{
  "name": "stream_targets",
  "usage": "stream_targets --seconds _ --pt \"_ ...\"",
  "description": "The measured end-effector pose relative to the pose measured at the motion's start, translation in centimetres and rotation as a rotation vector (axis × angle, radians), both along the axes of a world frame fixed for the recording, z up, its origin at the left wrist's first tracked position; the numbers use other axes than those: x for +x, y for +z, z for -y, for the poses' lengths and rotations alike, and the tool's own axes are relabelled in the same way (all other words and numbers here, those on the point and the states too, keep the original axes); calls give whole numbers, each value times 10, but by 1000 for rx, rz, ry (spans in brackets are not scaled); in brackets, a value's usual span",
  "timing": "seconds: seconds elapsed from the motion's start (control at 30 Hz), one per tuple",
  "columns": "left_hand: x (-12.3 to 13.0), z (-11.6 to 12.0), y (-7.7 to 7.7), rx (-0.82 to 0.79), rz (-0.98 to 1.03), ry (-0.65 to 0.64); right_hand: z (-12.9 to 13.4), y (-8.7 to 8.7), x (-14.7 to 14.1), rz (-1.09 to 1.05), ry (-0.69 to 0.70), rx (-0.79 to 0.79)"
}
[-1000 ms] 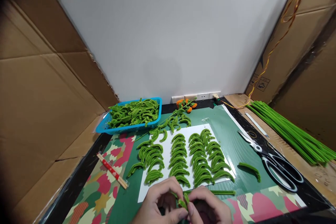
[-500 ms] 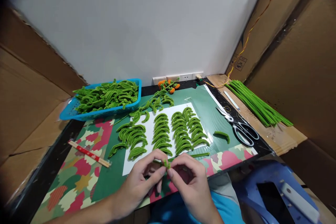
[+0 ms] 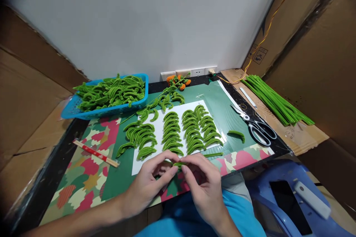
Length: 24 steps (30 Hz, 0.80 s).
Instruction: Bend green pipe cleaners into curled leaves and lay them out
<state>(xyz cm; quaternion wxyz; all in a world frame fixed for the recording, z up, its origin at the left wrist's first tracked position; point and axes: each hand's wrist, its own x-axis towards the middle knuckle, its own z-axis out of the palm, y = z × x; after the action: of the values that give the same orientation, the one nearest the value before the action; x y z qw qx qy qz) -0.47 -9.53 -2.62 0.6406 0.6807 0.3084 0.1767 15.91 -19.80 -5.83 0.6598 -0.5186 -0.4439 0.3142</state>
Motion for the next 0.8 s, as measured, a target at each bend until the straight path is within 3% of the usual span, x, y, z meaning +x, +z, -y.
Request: stream_targets --seconds 0.2,0.57,0.8 --pt "1 0 4 -42 3 -5 5 -2 -4 -54 32 -24" --pt "2 1 0 -178 67 24 2 4 22 559 -44 229" --pt "0 1 -4 -207 71 5 4 11 26 705 -98 288"
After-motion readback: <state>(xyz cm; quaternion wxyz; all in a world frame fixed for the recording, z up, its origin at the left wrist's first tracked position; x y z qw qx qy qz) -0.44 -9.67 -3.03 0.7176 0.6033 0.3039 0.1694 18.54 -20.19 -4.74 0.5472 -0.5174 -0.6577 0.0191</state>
